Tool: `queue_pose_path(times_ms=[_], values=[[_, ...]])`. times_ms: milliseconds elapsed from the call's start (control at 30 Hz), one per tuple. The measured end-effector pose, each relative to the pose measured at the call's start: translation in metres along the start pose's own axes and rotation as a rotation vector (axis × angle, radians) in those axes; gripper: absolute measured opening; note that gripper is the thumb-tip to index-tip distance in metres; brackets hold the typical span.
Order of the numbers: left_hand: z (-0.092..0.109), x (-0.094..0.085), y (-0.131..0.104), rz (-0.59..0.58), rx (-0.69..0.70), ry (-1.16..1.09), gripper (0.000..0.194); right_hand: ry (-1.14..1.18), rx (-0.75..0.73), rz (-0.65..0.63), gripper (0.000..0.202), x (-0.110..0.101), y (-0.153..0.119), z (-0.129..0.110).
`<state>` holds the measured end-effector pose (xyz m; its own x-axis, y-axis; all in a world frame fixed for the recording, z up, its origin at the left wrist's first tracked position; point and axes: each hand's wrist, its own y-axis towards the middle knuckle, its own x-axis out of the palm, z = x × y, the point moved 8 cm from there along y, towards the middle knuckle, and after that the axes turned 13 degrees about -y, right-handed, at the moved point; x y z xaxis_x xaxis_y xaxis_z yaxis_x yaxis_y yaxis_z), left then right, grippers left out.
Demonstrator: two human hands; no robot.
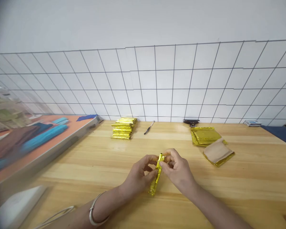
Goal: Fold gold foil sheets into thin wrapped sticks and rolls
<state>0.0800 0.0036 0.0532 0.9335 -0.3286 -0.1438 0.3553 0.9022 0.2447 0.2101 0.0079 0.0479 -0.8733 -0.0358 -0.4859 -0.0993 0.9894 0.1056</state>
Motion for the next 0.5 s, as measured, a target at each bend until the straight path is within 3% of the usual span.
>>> queue_pose_path(times_ms=[233, 500], values=[[-0.011, -0.007, -0.001, 0.062, -0.065, 0.151, 0.031, 0.052, -0.002, -0.035, 0.025, 0.004, 0.001, 0.002], [0.004, -0.004, 0.001, 0.059, -0.028, 0.101, 0.019, 0.023, -0.006, -0.042, 0.024, 0.004, 0.000, 0.000]])
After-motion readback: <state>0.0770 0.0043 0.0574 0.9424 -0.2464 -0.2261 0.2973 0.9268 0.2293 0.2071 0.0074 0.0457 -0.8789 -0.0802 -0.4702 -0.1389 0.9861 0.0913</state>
